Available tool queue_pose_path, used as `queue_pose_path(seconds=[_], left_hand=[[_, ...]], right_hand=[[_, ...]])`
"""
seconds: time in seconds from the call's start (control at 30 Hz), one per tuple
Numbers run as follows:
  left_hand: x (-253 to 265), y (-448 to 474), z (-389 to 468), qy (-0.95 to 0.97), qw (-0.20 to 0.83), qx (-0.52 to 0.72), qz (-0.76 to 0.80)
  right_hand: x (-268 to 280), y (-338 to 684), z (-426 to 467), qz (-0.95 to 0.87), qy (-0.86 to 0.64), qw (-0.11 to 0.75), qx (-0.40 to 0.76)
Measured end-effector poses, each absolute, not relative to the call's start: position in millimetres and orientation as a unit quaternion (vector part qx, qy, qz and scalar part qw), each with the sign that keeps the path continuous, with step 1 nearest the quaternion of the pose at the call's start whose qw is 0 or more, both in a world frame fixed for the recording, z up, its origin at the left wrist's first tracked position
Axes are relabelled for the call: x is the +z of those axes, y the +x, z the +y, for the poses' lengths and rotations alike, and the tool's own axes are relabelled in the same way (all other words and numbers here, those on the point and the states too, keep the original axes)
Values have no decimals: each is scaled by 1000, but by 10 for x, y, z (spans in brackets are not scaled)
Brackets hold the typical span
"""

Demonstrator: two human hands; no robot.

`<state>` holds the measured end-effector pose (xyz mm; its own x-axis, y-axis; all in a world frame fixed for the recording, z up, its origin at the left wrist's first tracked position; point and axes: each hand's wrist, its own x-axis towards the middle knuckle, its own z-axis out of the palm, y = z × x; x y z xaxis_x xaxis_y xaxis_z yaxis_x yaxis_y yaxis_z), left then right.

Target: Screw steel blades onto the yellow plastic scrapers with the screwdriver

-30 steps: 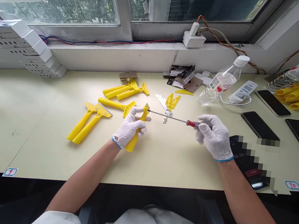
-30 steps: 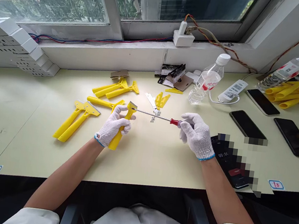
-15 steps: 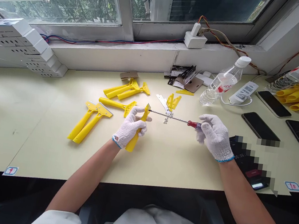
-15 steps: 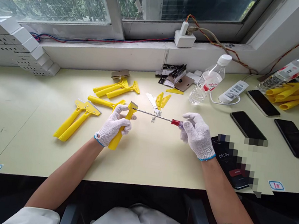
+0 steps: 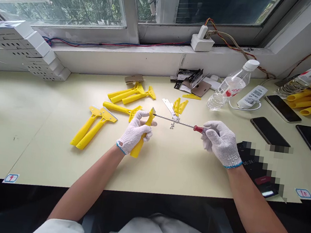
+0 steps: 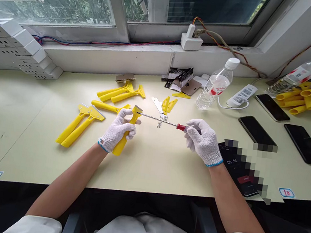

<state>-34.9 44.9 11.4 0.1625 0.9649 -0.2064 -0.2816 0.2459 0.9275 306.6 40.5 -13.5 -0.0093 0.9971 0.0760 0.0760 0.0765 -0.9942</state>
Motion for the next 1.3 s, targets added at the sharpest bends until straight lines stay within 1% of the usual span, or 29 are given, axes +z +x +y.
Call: queue_pose_path(seconds=[0.17, 0.27, 0.37, 0.47, 0.57, 0.67, 0.77, 0.9, 0.97, 1.13, 1.3], left_hand=[[102, -366, 462, 388, 650, 485, 438], [87, -358, 449, 399, 655, 470, 437], [53, -310, 419, 417, 671, 438, 430], [11, -265, 406, 405, 680, 437, 428], [-11, -269, 421, 381, 672, 460, 437], [-10, -300, 441, 372, 669, 470, 440], [-1, -310, 445, 370, 673, 468, 438], [17, -299, 437, 369, 666, 472, 444], [24, -301, 437, 371, 662, 475, 445], [19, -331, 440, 377, 658, 488, 433], [3, -317, 437, 386, 657, 476, 440]], right_hand=[[-185, 3048, 430, -579, -435, 523, 450], [-152, 3034, 441, -557, -450, 560, 417], [-110, 3052, 447, -512, -497, 593, 372], [-109, 3081, 456, -501, -545, 570, 357], [-133, 3092, 474, -527, -500, 562, 396], [-130, 3082, 481, -561, -465, 563, 391], [-106, 3063, 453, -579, -486, 537, 376], [-115, 3057, 403, -544, -533, 514, 395], [-137, 3068, 397, -553, -526, 504, 405], [-132, 3078, 426, -570, -428, 546, 439], [-96, 3068, 419, -557, -493, 521, 420]])
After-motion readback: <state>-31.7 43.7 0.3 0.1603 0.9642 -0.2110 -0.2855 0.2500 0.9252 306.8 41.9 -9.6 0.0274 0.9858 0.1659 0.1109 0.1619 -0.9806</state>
